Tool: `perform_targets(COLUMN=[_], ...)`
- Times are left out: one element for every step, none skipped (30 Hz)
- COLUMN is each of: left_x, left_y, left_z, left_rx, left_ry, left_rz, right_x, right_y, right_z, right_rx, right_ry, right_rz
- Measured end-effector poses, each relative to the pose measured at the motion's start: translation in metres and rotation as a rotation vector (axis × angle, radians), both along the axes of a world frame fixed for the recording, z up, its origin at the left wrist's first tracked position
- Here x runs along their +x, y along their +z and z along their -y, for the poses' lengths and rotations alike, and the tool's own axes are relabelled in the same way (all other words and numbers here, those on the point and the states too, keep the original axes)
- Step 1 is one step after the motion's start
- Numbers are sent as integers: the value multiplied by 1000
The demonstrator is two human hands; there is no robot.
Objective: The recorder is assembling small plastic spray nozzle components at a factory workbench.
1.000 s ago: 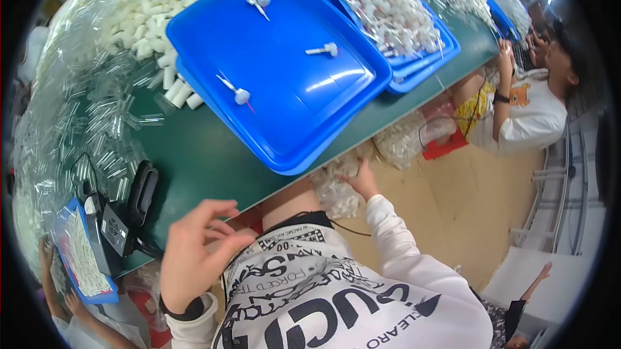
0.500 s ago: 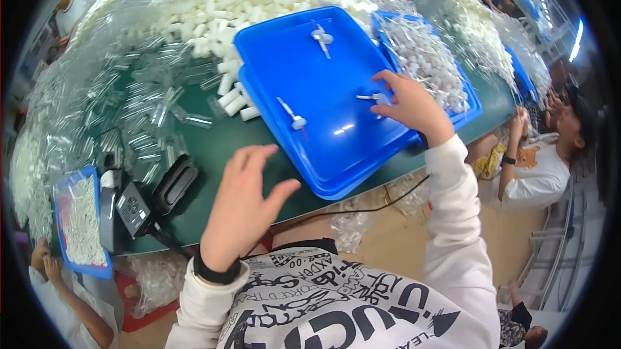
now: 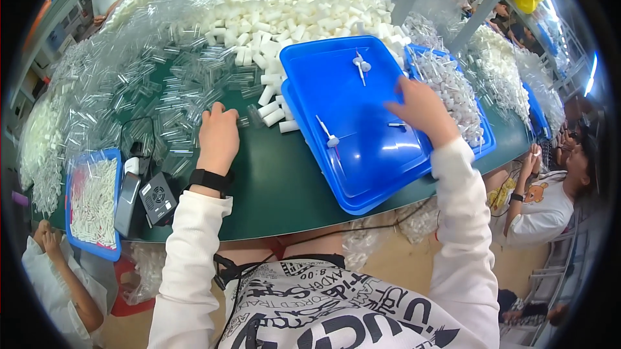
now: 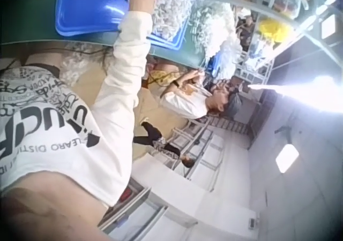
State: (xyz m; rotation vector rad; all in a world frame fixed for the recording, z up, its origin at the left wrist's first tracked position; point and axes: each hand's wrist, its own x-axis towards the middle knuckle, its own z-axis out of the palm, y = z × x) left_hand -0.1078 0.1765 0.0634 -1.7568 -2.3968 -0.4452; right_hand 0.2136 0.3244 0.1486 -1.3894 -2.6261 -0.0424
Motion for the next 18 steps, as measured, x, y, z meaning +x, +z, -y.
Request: perform_targets(left_x=[-4,-5,-5,-1,0,2,4,9,16,25,35,48,58,66,74,79,84,87], left_y=[0,1,2,5,8,12,20,33,46,61,76,87,94,100,104,107,105,107], left_z=[2,3,3,2,5,6,8,12,16,23,33,39,45,53,58,68,74,83], left_rx=[-8,-12,-16,-10,46,101,100,102,105,99,95,86,92,99,56,64,83,113], left_ry=[20,26,25,8,-31,-71,-61,-78,-98,-87,-134,-199,-278,-354,-424,-488,-488,-482], left_rz=[47,97,127,127,131,135,128,372,618,616,763,915,991,1068,1152,1244,1336,1420], right_x=[-20,-37,-53,-59,-67,-73,-80,-86,-86,-87,-87,-79,-73,-69,-62,-63,-65,-69], right_y=[-1,2,-1,-6,-11,-15,-18,-20,-19,-18,-12,-6,1,10,19,31,46,62], right_z=[-12,-23,-39,-52,-61,-68,-73,-76,-79,-79,-69,-65,-61,-54,-42,-22,6,39], right_rx=[-29,-52,-42,-28,-25,-1,17,10,48,83,113,106,78,49,-21,-95,-265,-438], right_ry=[21,29,-25,-87,-85,-130,-167,-158,-198,-236,-199,-207,-165,-121,-47,45,126,218], right_rz=[-64,-126,-146,-165,-170,-116,-63,-66,-37,-8,-23,-17,-161,-304,-525,-749,-895,-1042])
